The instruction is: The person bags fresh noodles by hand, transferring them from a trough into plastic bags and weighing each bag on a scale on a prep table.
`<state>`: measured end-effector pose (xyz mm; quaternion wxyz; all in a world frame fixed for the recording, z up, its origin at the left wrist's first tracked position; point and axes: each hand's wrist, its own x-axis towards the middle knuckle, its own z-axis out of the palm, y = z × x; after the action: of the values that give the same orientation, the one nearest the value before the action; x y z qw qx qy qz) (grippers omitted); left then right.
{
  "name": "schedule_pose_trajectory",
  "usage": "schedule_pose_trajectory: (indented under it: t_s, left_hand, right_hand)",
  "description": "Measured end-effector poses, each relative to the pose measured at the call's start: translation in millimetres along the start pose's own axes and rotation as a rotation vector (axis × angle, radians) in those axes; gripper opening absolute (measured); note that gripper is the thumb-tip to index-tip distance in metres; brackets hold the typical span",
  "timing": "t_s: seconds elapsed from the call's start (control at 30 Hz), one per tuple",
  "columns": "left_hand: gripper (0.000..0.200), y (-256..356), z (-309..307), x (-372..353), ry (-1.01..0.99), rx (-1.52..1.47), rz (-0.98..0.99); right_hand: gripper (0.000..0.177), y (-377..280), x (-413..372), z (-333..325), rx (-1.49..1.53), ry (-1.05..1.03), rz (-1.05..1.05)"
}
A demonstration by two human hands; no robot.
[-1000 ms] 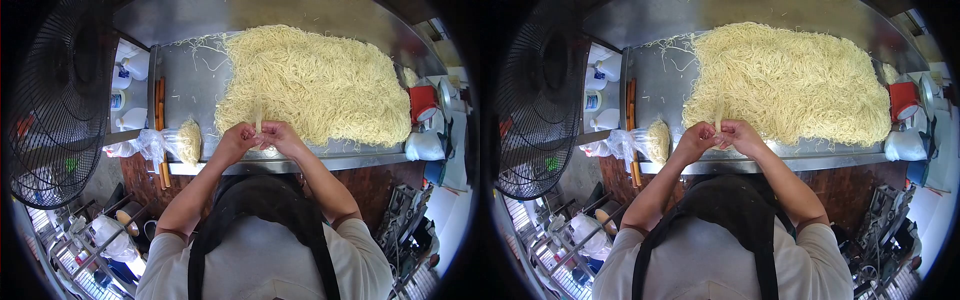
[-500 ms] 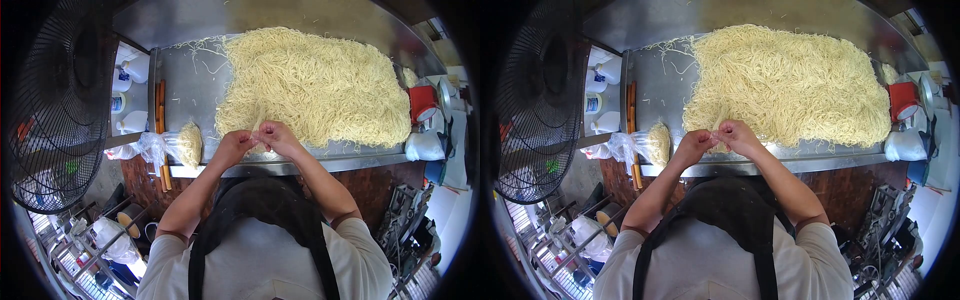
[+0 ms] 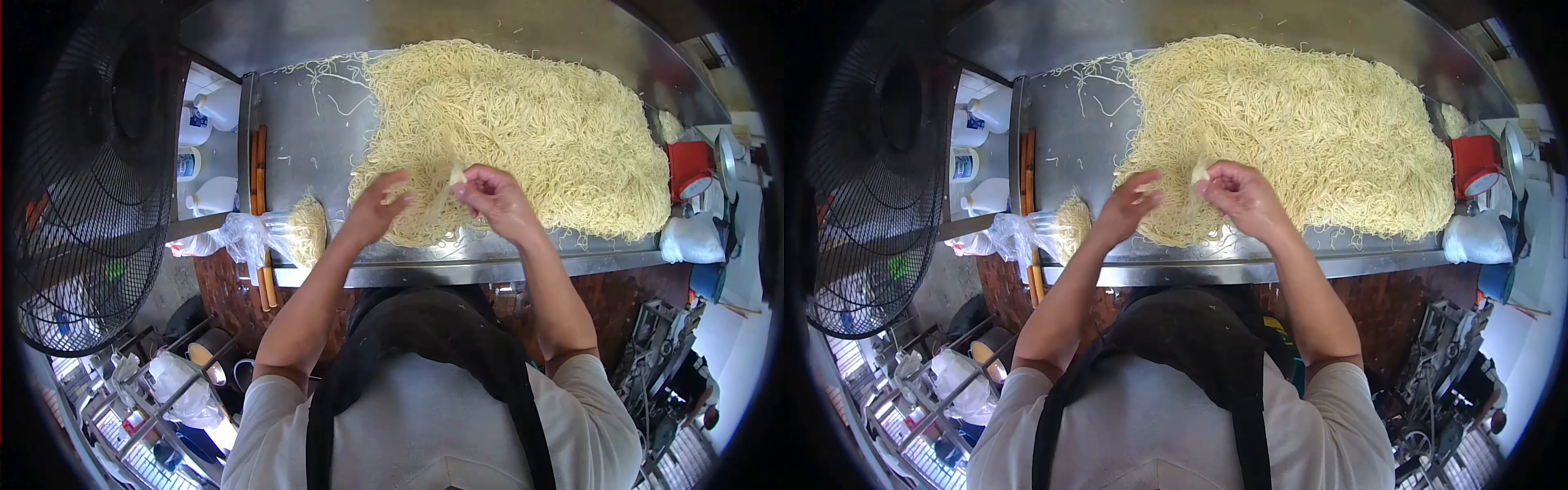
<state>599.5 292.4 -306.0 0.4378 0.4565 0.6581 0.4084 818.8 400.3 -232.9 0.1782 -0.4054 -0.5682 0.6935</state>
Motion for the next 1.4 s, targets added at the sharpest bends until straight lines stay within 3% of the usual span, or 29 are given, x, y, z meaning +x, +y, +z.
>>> schedule_pose_trajectory:
  t_s: [0.07, 0.17, 0.2, 0.27, 0.4, 0.57, 0.6, 0.7, 0.73, 0.8, 0.87, 0.97, 1.03, 1.1, 1.4]
  left_hand:
    - [0.032, 24.5, 17.9, 7.4, -0.211, -0.332, -0.047]
    - [0.025, 37.9, 16.8, 14.3, -0.277, -0.268, -0.193]
    - [0.023, 35.8, 15.3, 13.5, -0.274, -0.341, -0.193]
    - [0.023, 28.1, 10.3, 11.2, -0.274, -0.161, -0.215]
    - [0.023, -10.8, -3.1, 15.7, -0.178, 0.139, -0.318]
    - [0.024, -47.3, -9.7, 4.3, -0.019, -0.063, -0.421]
    - [0.024, -48.0, -9.0, 2.0, 0.008, -0.140, -0.465]
    - [0.023, -29.6, -5.2, -3.4, 0.044, -0.517, -0.528]
    - [0.023, -19.4, -4.5, -5.1, -0.008, -0.565, -0.516]
    - [0.023, -3.5, -0.9, -16.9, -0.114, -0.656, -0.507]
    - [0.020, -2.7, 7.1, -26.5, -0.249, -0.623, -0.429]
    - [0.023, 2.2, 12.5, -30.6, -0.363, -0.432, -0.350]
    - [0.026, 2.0, 13.5, -32.8, -0.329, -0.246, -0.343]
    - [0.028, 7.0, 14.0, -27.1, -0.221, -0.277, -0.375]
    - [0.022, 29.3, 21.4, -4.1, -0.135, -0.410, -0.433]
  right_hand:
    - [0.010, 11.8, 6.0, 11.9, -0.046, -0.018, 0.002]
    - [0.009, 26.5, 10.4, 12.3, -0.087, 0.010, -0.041]
    - [0.009, 28.8, 9.5, 10.8, -0.114, -0.010, -0.031]
    - [0.008, 32.5, 5.8, 8.9, -0.165, -0.055, -0.008]
    - [0.008, 11.9, -4.4, 0.1, 0.212, -0.046, -0.064]
    - [0.009, 2.7, -15.7, -28.6, 0.418, 0.036, -0.332]
    - [0.013, 14.7, -11.0, -40.2, 0.308, 0.104, -0.183]
    - [0.026, 62.6, -5.3, -38.7, -0.809, 0.552, -0.153]
    - [0.040, 57.8, -10.8, -25.2, -0.790, 0.553, -0.234]
    - [0.036, 49.3, -22.2, 7.8, -0.798, 0.412, -0.304]
    - [0.030, 55.9, -18.1, 35.3, -0.319, 0.168, -0.072]
    - [0.030, 72.9, 0.7, 42.3, 0.420, -0.001, 0.241]
    - [0.023, 72.8, 1.7, 44.3, 0.259, 0.002, 0.157]
    - [0.024, 71.6, -2.4, 41.3, 0.010, 0.029, 0.115]
    - [0.027, 65.4, 0.5, 42.5, 0.008, 0.057, 0.048]
